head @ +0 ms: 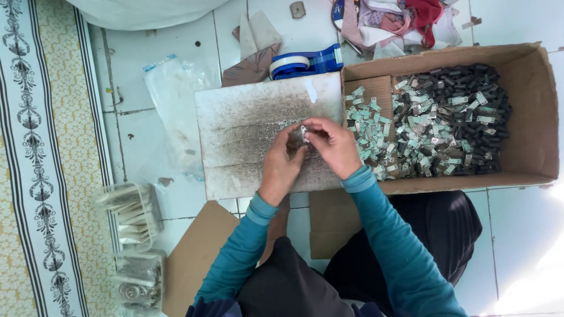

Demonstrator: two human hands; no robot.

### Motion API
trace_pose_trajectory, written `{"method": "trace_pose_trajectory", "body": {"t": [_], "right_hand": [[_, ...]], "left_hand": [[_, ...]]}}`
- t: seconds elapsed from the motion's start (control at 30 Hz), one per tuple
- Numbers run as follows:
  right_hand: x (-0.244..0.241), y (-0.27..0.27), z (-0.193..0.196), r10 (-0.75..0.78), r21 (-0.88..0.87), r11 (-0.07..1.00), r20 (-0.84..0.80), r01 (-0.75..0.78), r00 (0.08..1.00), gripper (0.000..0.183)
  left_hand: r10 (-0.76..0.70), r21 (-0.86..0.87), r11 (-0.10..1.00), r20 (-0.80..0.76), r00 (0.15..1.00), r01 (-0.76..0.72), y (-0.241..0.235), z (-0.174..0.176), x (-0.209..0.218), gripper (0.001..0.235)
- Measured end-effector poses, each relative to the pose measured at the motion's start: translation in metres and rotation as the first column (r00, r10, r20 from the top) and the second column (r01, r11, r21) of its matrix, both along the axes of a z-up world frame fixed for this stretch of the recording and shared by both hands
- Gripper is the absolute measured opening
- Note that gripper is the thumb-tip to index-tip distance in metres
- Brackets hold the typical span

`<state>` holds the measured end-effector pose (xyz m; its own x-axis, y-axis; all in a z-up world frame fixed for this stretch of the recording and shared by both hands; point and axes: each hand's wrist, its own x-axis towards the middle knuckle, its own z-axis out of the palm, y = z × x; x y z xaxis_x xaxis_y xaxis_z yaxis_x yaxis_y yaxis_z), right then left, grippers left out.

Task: The person sits on the floor and sorts small electronic components from a cardboard box, then places them into a clear plastic bag. The person seals the bag and sets it aside with other packaged bags.

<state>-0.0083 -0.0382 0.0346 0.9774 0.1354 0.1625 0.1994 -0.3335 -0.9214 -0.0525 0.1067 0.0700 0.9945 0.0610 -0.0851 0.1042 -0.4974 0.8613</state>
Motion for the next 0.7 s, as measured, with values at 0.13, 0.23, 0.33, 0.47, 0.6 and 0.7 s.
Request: {"method": "trace_pose_trajectory", "body": {"t": [0.13, 0.23, 0.33, 0.47, 0.6, 0.7], "right_hand": [[0.010, -0.010, -0.011, -0.021, -0.146, 0.989, 0.073, 0.031, 0.997, 0.026], [0.010, -0.047, -0.013, -0.035, -0.131, 0.990, 0.059, 0.042, 0.998, 0.023], [0.017, -0.101, -0.009, -0.099, -0.131, 0.986, 0.039, 0.103, 0.994, 0.023], [0.010, -0.166, -0.047, -0.131, -0.325, 0.934, 0.068, 0.147, 0.989, 0.027], [-0.011, -0.167, -0.067, 0.065, -0.561, 0.827, 0.032, -0.035, 0.997, 0.042], [-0.015, -0.153, -0.093, 0.183, -0.733, 0.650, -0.109, -0.203, 0.977, 0.051]], "left_hand": [[0.027, 0.216, 0.976, 0.002, 1.000, -0.027, 0.025, 0.008, 0.000, 0.042], [0.004, 0.173, 0.985, 0.036, 0.999, -0.010, 0.019, 0.001, 0.002, 0.037], [-0.092, 0.049, 0.995, 0.082, 0.992, 0.088, -0.005, -0.006, 0.018, 0.032], [-0.255, 0.026, 0.967, 0.204, 0.945, 0.255, -0.062, -0.046, 0.040, 0.030], [-0.393, 0.139, 0.918, 0.208, 0.896, 0.371, -0.107, -0.058, 0.065, 0.030], [-0.478, 0.290, 0.853, 0.098, 0.873, 0.435, -0.117, -0.051, 0.086, 0.035]]}}
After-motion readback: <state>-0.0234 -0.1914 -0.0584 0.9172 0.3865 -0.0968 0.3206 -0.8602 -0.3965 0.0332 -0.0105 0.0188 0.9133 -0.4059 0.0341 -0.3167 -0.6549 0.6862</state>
